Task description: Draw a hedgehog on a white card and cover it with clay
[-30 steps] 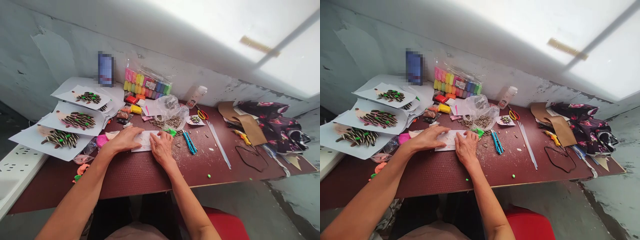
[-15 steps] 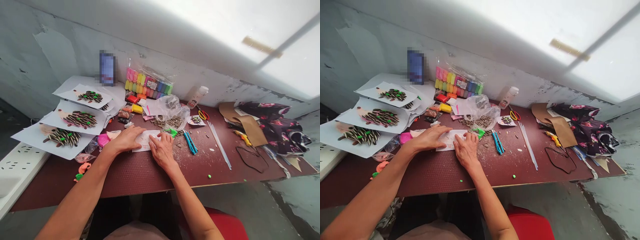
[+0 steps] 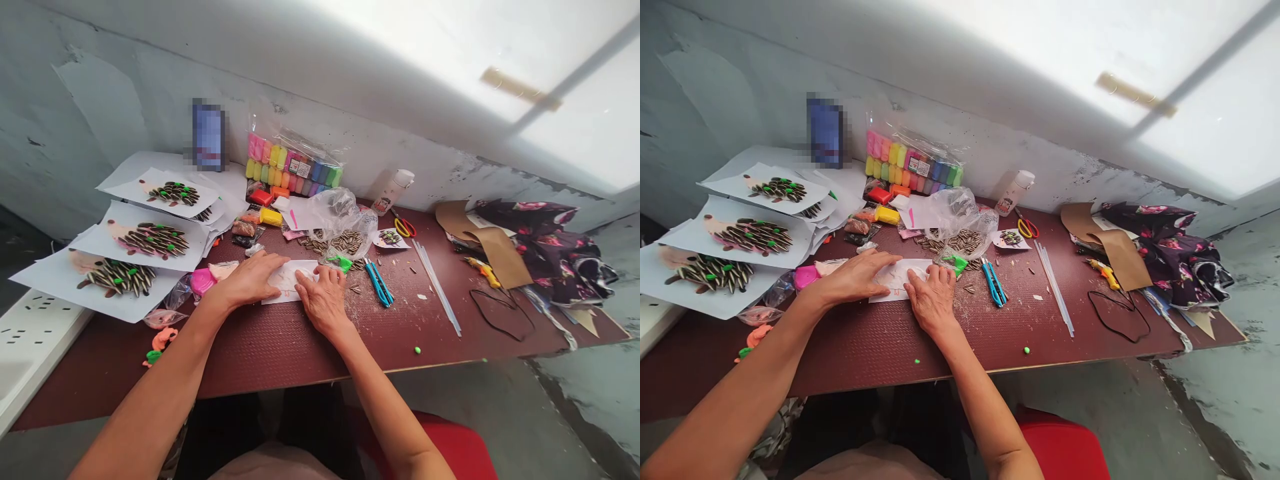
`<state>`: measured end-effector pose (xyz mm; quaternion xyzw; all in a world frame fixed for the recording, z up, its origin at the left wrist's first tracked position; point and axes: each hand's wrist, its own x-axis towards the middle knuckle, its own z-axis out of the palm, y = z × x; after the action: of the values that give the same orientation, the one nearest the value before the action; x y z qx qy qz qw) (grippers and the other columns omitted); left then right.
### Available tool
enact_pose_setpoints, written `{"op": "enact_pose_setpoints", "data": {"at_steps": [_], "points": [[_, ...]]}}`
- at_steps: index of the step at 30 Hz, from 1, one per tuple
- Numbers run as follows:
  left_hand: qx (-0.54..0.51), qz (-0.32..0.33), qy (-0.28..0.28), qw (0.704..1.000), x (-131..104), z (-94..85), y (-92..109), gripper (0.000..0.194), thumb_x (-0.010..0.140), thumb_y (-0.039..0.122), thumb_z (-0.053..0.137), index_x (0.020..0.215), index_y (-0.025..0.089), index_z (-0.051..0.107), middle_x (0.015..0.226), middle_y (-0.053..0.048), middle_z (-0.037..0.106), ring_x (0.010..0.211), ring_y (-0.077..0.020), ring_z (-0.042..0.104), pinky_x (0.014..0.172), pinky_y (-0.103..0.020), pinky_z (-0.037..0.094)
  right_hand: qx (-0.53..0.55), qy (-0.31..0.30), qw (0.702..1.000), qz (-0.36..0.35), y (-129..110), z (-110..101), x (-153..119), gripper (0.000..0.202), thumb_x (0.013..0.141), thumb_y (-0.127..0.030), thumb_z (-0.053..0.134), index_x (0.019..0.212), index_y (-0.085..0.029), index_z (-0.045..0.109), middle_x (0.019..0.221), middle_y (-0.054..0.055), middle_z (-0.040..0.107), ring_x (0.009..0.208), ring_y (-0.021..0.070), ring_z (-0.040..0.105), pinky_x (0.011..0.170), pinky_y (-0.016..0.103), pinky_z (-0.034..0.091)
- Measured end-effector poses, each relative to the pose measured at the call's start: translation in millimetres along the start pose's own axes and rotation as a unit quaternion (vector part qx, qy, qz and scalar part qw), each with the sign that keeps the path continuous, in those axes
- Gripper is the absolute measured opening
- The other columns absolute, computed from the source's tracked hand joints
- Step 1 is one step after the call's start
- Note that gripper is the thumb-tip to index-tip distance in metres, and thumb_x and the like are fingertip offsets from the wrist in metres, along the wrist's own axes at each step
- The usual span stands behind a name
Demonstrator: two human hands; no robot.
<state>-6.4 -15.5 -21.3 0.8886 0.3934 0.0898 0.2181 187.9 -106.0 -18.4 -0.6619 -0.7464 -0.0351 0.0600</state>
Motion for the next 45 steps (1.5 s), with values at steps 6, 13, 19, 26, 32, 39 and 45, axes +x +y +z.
{"op": "enact_pose_setpoints", "data": {"at_steps": [6,13,19,26,32,39,45], "points": [[-0.002,-0.002,-0.004,1.000,-0.5,-1.8,1.8,0.067,0.074,0.028,0.071,0.139,0.021,0.055,0.131,-0.009,0.066,0.125,-0.0317,0.056,0.108,-0.043,0.043,0.012,-0.005,1.000,0.012,-0.7,-2.4,1.8,0.037,0.104,-0.046,0.046,0.133,-0.036,0.067,0.122,0.011,0.055,0.111,0.0265,0.041,0.098,0.042,0.026],[0.002,-0.004,-0.003,1.000,0.0,-1.7,1.6,0.067,0.074,0.030,0.070,0.139,0.023,0.055,0.132,-0.008,0.066,0.126,-0.0315,0.055,0.109,-0.042,0.043,0.018,0.001,1.000,0.001,-0.1,-3.6,4.4,0.035,0.104,-0.045,0.046,0.130,-0.036,0.069,0.119,0.009,0.056,0.109,0.0257,0.042,0.098,0.042,0.026],[0.009,-0.006,0.000,1.000,0.1,-0.6,1.7,0.066,0.074,0.029,0.070,0.139,0.023,0.056,0.132,-0.008,0.066,0.126,-0.0313,0.056,0.108,-0.041,0.043,0.008,0.027,0.999,-0.029,-0.4,-1.6,2.8,0.037,0.103,-0.048,0.047,0.131,-0.036,0.068,0.121,0.011,0.054,0.111,0.0267,0.041,0.101,0.043,0.025],[0.021,-0.007,-0.012,1.000,-0.3,-3.2,4.8,0.067,0.076,0.028,0.070,0.141,0.019,0.055,0.134,-0.010,0.065,0.127,-0.0311,0.054,0.109,-0.040,0.042,-0.019,0.014,0.999,-0.029,-4.3,0.6,7.6,0.039,0.102,-0.051,0.047,0.130,-0.033,0.068,0.116,0.011,0.055,0.109,0.0275,0.041,0.103,0.045,0.024],[0.018,-0.016,-0.017,1.000,-0.8,-5.1,6.6,0.068,0.076,0.028,0.070,0.141,0.020,0.055,0.136,-0.009,0.064,0.129,-0.0315,0.054,0.110,-0.040,0.042,-0.007,0.011,1.000,-0.011,-3.5,-1.3,7.1,0.035,0.103,-0.047,0.048,0.126,-0.033,0.070,0.117,0.011,0.055,0.109,0.0270,0.041,0.100,0.043,0.025],[0.033,-0.007,-0.022,0.999,-0.5,-4.6,6.3,0.068,0.077,0.029,0.068,0.142,0.018,0.054,0.137,-0.010,0.063,0.129,-0.0311,0.053,0.111,-0.040,0.041,-0.019,0.008,1.000,0.007,-0.7,-1.5,4.1,0.039,0.103,-0.050,0.045,0.127,-0.031,0.069,0.115,0.011,0.056,0.109,0.0273,0.041,0.099,0.043,0.024],[0.037,-0.012,-0.025,0.999,-0.4,-5.1,6.9,0.068,0.076,0.030,0.068,0.142,0.020,0.054,0.138,-0.009,0.064,0.130,-0.0312,0.053,0.111,-0.040,0.041,-0.007,0.000,1.000,0.014,-0.5,-1.7,6.0,0.038,0.103,-0.049,0.045,0.126,-0.031,0.070,0.114,0.011,0.056,0.107,0.0268,0.041,0.098,0.042,0.025]]}}
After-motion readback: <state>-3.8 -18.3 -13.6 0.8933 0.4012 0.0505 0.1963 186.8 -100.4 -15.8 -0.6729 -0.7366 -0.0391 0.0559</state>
